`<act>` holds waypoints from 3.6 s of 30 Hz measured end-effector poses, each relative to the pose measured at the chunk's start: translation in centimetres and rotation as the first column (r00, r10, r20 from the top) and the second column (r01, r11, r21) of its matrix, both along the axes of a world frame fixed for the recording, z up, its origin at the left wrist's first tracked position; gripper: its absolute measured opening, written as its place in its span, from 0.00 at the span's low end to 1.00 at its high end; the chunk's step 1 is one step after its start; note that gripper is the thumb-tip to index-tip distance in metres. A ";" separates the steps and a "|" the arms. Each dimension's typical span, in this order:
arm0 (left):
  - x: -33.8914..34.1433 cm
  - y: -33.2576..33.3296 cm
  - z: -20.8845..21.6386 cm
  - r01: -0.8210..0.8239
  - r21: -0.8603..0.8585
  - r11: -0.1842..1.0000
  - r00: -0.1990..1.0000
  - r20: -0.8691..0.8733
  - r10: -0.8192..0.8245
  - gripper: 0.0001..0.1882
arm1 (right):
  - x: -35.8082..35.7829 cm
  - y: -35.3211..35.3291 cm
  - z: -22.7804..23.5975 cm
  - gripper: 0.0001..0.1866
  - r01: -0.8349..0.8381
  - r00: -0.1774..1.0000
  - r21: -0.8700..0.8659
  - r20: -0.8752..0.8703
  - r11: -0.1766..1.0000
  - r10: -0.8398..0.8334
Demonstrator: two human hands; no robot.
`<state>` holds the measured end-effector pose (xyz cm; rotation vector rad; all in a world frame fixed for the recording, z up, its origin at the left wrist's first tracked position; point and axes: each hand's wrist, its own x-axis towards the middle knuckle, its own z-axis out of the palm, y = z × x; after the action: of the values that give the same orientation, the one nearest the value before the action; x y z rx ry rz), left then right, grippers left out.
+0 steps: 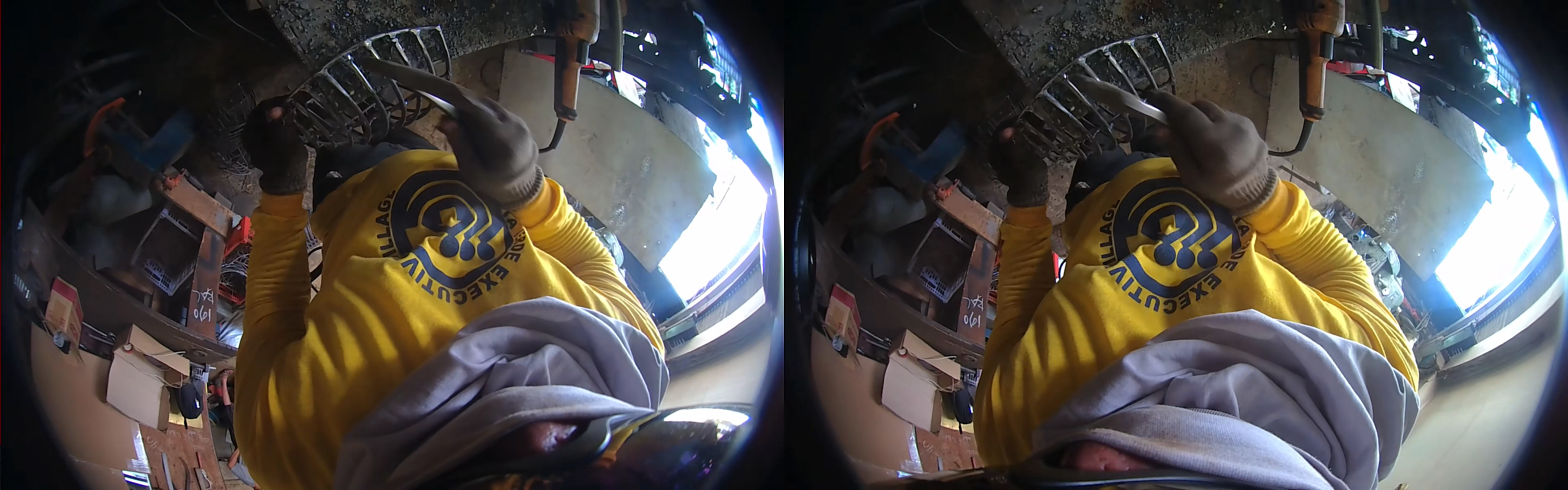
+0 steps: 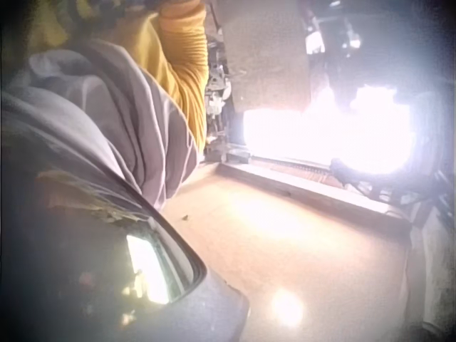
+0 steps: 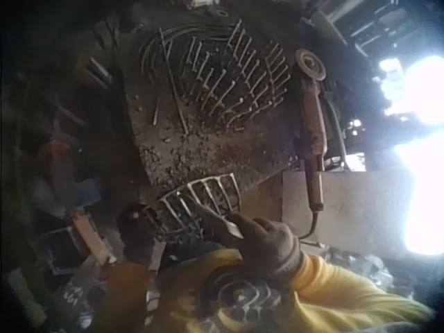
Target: The person uses an angle grinder to smooth the edges of a metal grille, then secures it with a clamp and performs spot welding.
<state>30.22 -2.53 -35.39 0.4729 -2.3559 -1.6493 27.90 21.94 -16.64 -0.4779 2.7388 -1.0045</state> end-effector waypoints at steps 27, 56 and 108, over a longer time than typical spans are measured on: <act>-0.8 0.7 2.0 0.019 -0.009 1.000 1.000 0.010 -0.019 0.27 | -0.2 -0.2 -0.2 0.17 0.045 0.992 -0.254 -0.105 0.966 -0.074; -0.9 0.5 1.8 0.023 -0.077 0.997 0.999 0.047 -0.020 0.30 | -0.9 -0.4 0.3 0.18 0.007 0.988 -0.080 -0.156 0.997 -0.019; -7.8 -7.4 2.0 0.292 -0.014 0.956 0.941 -0.175 -0.290 0.13 | -4.7 7.1 -2.5 0.24 0.330 0.901 0.127 -0.339 0.935 -0.272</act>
<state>22.41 -9.88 -33.43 -0.0251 -2.3723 -1.7448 23.22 29.08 -19.13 -0.1976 3.2347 -0.7795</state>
